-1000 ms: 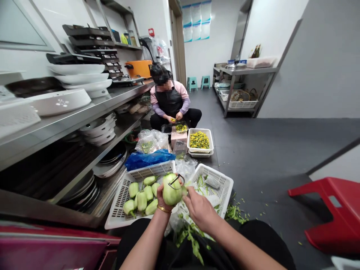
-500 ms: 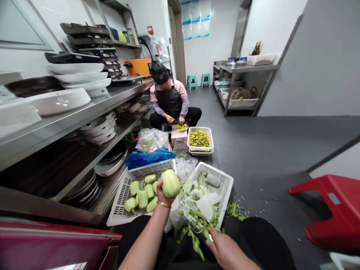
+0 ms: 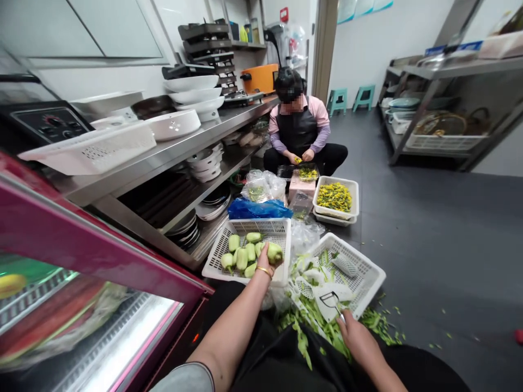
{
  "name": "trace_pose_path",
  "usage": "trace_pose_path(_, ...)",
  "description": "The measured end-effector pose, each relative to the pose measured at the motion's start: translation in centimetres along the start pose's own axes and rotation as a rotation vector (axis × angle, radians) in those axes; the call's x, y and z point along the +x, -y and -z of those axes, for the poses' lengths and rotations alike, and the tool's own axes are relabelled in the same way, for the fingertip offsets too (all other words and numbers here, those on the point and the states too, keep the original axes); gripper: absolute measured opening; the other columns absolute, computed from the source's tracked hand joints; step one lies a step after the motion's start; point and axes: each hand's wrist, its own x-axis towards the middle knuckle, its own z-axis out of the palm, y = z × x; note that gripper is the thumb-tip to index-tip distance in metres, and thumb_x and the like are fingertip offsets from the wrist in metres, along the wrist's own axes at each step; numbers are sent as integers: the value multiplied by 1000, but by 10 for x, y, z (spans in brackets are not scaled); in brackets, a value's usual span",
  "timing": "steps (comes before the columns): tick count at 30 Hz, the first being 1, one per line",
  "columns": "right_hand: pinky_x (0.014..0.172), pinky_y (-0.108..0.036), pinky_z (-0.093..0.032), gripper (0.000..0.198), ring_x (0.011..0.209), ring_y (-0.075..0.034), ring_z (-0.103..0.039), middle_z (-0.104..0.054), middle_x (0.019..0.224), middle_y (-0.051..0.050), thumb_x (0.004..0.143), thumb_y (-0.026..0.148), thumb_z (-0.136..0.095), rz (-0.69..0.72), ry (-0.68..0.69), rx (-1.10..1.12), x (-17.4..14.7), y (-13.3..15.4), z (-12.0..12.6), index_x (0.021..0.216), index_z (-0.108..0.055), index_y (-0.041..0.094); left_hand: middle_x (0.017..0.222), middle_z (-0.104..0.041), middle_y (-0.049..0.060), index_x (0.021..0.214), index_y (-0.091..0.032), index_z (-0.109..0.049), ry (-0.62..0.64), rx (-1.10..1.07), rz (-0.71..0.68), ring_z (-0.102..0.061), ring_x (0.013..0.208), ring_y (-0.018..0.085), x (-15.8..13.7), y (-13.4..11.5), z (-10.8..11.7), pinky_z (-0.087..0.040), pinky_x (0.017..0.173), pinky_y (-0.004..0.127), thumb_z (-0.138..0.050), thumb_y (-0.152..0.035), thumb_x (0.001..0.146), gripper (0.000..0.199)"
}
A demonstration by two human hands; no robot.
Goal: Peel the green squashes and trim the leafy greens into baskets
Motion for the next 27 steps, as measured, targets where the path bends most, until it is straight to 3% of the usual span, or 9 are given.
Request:
trace_pose_path(5, 80, -32, -42, 35, 97, -28, -63, -66, 103, -20, 93, 30, -20, 36, -11, 20, 1, 3, -4, 113, -43, 12, 68, -58, 4, 98, -17, -45, 40, 179, -16, -62, 60, 17, -5, 5, 1, -52, 58, 31, -59, -43, 77, 37)
trace_pose_path(11, 78, -31, -42, 32, 97, -28, -62, -66, 102, -19, 93, 27, -25, -2, 16, 41, -1, 6, 5, 113, -44, 12, 61, -60, 5, 90, -15, -51, 223, 522, 21, -61, 50, 18, -19, 32, -2, -49, 46, 27, -64, -34, 71, 30)
trace_pose_path(15, 74, -31, -41, 32, 95, -27, -63, -65, 103, -18, 93, 25, -26, -6, -73, 88, -8, 14, 12, 116, -44, 12, 61, -60, 2, 91, -15, -51, 280, 773, 22, -60, 51, 15, -10, 40, -3, -48, 45, 24, -66, -37, 70, 34)
trace_pose_path(18, 70, -32, -41, 30, 90, -30, -64, -67, 96, -17, 91, 24, -30, -69, -60, 83, -8, 13, 18, 111, -48, 12, 60, -56, -1, 93, -16, -50, 306, 964, 16, -59, 50, 13, 3, 48, -5, -46, 44, 22, -65, -39, 70, 36)
trace_pose_path(21, 72, -30, -42, 32, 87, -25, -64, -67, 91, -13, 91, 30, -27, -63, -143, 207, -6, -2, 36, 113, -46, 16, 61, -54, -2, 93, -15, -53, 357, 1149, 8, -57, 50, 12, 13, 62, -5, -45, 43, 21, -65, -39, 70, 35)
trace_pose_path(24, 74, -32, -43, 36, 84, -25, -62, -66, 90, -10, 87, 41, -28, -54, -311, 418, -3, -29, 68, 108, -48, 19, 65, -56, 0, 94, -16, -58, 422, 1336, -14, -60, 58, 14, 24, 81, -7, -46, 46, 23, -62, -38, 71, 33)
trace_pose_path(27, 67, -31, -45, 42, 73, -23, -60, -62, 80, -7, 82, 52, -33, -103, -458, 595, 1, -56, 101, 104, -49, 19, 76, -62, 5, 99, -15, -61, 467, 1552, -48, -63, 78, 21, 44, 105, -15, -52, 64, 31, -60, -34, 72, 33)
